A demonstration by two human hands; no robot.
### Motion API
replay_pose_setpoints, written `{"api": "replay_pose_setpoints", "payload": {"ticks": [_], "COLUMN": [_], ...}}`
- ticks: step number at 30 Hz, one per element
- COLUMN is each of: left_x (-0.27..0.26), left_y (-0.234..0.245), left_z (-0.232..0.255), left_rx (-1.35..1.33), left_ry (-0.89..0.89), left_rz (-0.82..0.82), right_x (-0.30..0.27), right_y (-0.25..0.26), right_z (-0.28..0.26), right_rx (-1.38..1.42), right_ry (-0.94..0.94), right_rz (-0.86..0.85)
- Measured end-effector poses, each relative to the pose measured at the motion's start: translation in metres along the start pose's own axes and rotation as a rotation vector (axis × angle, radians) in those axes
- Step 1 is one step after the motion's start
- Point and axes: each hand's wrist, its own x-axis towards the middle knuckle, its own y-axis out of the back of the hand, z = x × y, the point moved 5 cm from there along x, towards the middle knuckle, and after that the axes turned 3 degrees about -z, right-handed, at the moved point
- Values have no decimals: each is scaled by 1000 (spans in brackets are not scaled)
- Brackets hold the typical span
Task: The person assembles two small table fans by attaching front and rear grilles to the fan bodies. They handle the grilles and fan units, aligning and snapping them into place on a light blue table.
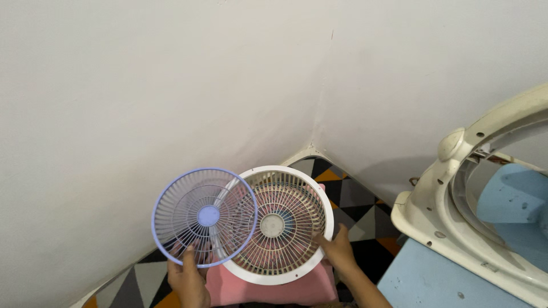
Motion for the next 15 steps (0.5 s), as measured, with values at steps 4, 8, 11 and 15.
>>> {"api": "replay_pose_setpoints", "payload": {"ticks": [4, 8, 11, 15], "left_x": [-1, -2, -11, -21], "left_y": [-1, -22, -51, -82], "left_z": [-4, -18, -24, -22], "left_rx": [-12, 254, 480, 694], "left_ry": [87, 167, 52, -155], "left_rz": [0, -158, -220, -293], "right_x": [2, 9, 6, -3], "right_y": [-15, -8, 13, 45], "right_z": [14, 22, 21, 12], "right_rx": [84, 41, -56, -136], "right_ry": [-43, 34, -27, 61], "right_rz": [-73, -16, -8, -5]}}
